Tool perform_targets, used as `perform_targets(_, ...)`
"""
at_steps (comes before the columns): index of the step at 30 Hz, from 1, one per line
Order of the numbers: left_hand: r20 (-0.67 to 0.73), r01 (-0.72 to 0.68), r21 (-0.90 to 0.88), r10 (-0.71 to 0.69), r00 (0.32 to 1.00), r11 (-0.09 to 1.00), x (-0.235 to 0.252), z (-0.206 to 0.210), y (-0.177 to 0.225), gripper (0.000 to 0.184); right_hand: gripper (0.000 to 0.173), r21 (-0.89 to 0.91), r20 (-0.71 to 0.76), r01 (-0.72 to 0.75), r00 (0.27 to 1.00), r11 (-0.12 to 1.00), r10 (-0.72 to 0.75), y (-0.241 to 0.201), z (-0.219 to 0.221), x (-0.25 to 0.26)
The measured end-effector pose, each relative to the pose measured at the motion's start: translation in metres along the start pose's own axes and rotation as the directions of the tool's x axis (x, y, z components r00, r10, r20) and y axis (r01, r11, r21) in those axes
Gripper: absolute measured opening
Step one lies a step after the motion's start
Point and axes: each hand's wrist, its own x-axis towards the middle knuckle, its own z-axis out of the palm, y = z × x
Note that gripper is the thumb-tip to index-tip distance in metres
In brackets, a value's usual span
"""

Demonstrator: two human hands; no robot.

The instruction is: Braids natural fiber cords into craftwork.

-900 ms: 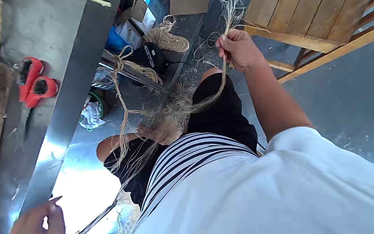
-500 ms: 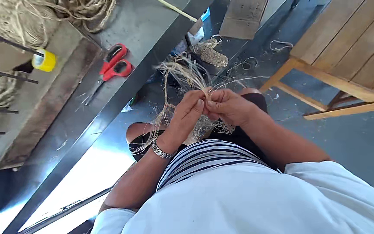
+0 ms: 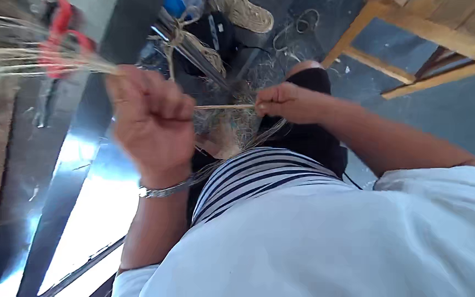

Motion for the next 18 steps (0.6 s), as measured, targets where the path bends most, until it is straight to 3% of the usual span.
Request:
perform_targets(2, -0.006, -0.018, 0.051, 0.019, 1.000, 0.999, -0.003, -0.020, 0.017, 0.040, 0.028, -0.312, -0.069, -0.123, 0.992, 0.942, 0.107, 0.024, -0.032, -0.024)
perform_targets(4, -0.030, -0.046, 0.030, 0.047, 0.998, 0.998, -0.006, -0.050, 0.025, 0.038, 0.028, -0.396, -0.187, -0.350, 0.936, 0.849, 0.298, 0.051, -0.061, -0.054)
perform_targets(6, -0.082, -0.076, 0.010, 0.077, 0.994, 0.997, -0.010, -0.078, 0.031, 0.036, 0.029, -0.390, -0.304, -0.563, 0.826, 0.728, 0.475, 0.080, -0.084, -0.089)
perform_targets(9, -0.212, -0.129, 0.053, 0.138, 0.967, 0.990, -0.015, -0.098, 0.040, 0.041, 0.033, -0.318, -0.426, -0.779, 0.626, 0.539, 0.653, 0.125, -0.103, -0.145)
perform_targets(11, -0.228, -0.122, 0.120, 0.147, 0.962, 0.985, -0.017, -0.097, 0.038, 0.042, 0.034, -0.225, -0.474, -0.884, 0.467, 0.410, 0.747, 0.150, -0.102, -0.176)
perform_targets(15, -0.182, 0.068, 0.312, -0.011, 0.983, 0.948, -0.017, -0.063, 0.025, 0.038, 0.029, -0.258, -0.425, -0.966, 0.124, 0.012, 0.897, 0.180, -0.084, -0.196)
perform_targets(16, -0.166, 0.116, 0.340, -0.062, 0.984, 0.933, -0.016, -0.054, 0.017, 0.034, 0.030, -0.300, -0.431, -0.953, 0.101, -0.037, 0.897, 0.176, -0.082, -0.189)
perform_targets(17, -0.150, 0.155, 0.352, -0.108, 0.983, 0.923, -0.015, -0.045, 0.008, 0.031, 0.030, -0.323, -0.466, -0.946, 0.149, -0.010, 0.872, 0.167, -0.081, -0.178)
perform_targets(18, -0.129, 0.193, 0.372, -0.155, 0.979, 0.908, -0.014, -0.038, -0.001, 0.029, 0.030, -0.332, -0.511, -0.938, 0.271, 0.103, 0.816, 0.155, -0.082, -0.166)
